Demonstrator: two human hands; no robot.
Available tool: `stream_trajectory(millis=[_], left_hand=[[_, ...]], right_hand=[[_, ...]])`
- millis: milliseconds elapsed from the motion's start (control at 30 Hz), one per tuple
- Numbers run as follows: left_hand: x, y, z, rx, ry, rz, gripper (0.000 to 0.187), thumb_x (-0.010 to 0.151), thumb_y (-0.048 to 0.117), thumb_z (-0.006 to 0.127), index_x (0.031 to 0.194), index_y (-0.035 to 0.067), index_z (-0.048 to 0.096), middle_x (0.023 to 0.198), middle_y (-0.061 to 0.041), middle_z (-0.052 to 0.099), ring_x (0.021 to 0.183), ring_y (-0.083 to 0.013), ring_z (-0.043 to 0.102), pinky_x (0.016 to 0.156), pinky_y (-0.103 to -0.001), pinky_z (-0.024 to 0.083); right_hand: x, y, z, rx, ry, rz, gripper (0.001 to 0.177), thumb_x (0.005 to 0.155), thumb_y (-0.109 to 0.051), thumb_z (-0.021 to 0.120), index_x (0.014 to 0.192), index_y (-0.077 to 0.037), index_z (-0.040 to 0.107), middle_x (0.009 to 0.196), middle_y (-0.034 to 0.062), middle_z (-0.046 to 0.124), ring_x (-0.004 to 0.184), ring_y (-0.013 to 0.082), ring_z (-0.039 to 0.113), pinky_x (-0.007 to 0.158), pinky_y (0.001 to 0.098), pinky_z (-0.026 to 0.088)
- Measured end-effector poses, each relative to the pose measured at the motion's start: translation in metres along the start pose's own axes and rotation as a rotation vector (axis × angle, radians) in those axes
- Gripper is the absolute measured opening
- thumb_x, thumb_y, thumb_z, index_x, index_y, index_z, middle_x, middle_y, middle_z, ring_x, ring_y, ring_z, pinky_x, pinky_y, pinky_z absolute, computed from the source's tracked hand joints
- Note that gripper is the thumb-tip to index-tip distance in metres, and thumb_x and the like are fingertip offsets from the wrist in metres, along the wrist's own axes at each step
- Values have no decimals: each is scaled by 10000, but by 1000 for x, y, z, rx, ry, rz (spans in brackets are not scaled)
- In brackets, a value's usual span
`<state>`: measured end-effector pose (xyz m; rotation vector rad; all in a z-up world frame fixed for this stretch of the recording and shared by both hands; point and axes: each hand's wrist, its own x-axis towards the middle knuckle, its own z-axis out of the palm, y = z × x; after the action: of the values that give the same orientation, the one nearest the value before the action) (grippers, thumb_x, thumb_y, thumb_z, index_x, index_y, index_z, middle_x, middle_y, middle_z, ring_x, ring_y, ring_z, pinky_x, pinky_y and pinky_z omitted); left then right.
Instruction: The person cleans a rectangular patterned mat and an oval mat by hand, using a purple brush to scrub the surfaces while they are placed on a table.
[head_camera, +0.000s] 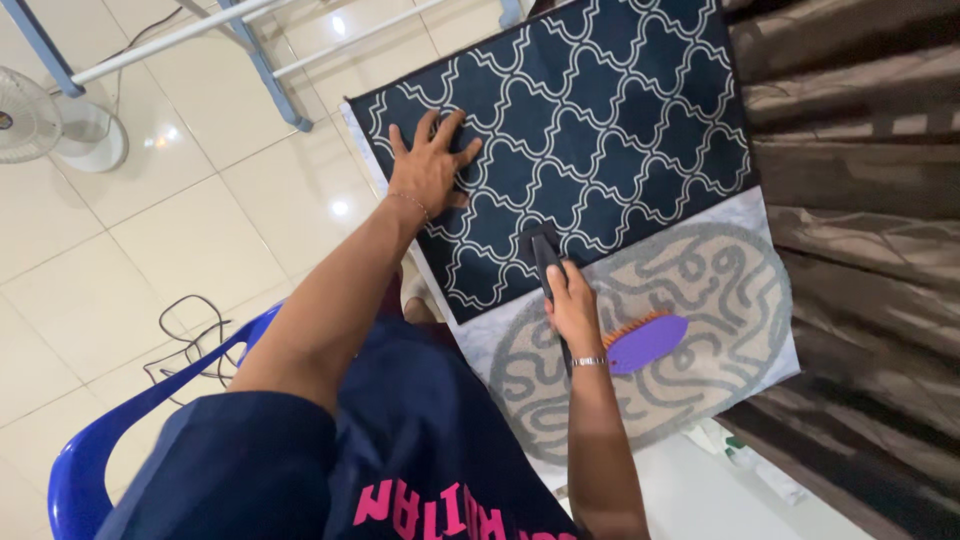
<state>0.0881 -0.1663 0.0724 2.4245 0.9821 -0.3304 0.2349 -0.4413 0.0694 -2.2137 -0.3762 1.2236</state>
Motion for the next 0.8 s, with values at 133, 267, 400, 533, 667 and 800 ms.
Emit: stream_trajectory(millis=[133,267,400,533,667,800], left_hand=[[2,0,-5,-15,-19,5,944,620,395,920,1475,353,522,1626,-9,231,1501,-334,176,1102,-789,214],[3,-1,-6,-33,-11,1,924,610,399,919,1457,354,553,1623,9,256,1508,-314,200,1117,-782,225],[4,0,-10,-31,-15,-8,909,597,396,920,1434,368,567,1609,11,271,1493,-298,220,1116,-778,237],[4,2,-14,-35,-18,-2,896,602,404,924,1425,358,574,1601,-4,278,1485,-309,224,1104,-783,237],[0,5,-15,-53,-2,-17,897,590,391,925,1421,368,589,1614,16,283,1493,-310,232,1128,-769,240],[1,1,-9,-73,0,1,882,603,417,918,1419,347,591,1605,-12,286,1479,-331,228,1110,-781,221]], right_hand=[[54,-33,10,-425,189,-829,401,1137,-413,430,1190,-46,581,787,114,620,588,230,589,558,335,483],[104,-108,40,-61,-22,-142,468,996,-441,563,1291,-80,601,578,79,611,382,177,552,362,319,421],[145,-182,66,-53,-52,-177,463,990,-457,540,1242,-79,626,575,93,611,384,184,548,347,339,426],[157,-214,72,-97,-62,-174,444,993,-461,534,1202,-88,653,581,70,632,404,161,591,367,328,486],[144,-188,51,-94,-65,-142,425,991,-453,539,1189,-93,644,573,79,611,396,174,558,363,335,462],[108,-122,14,-68,27,-119,433,972,-466,548,1226,-121,607,563,77,620,381,174,574,357,335,444]])
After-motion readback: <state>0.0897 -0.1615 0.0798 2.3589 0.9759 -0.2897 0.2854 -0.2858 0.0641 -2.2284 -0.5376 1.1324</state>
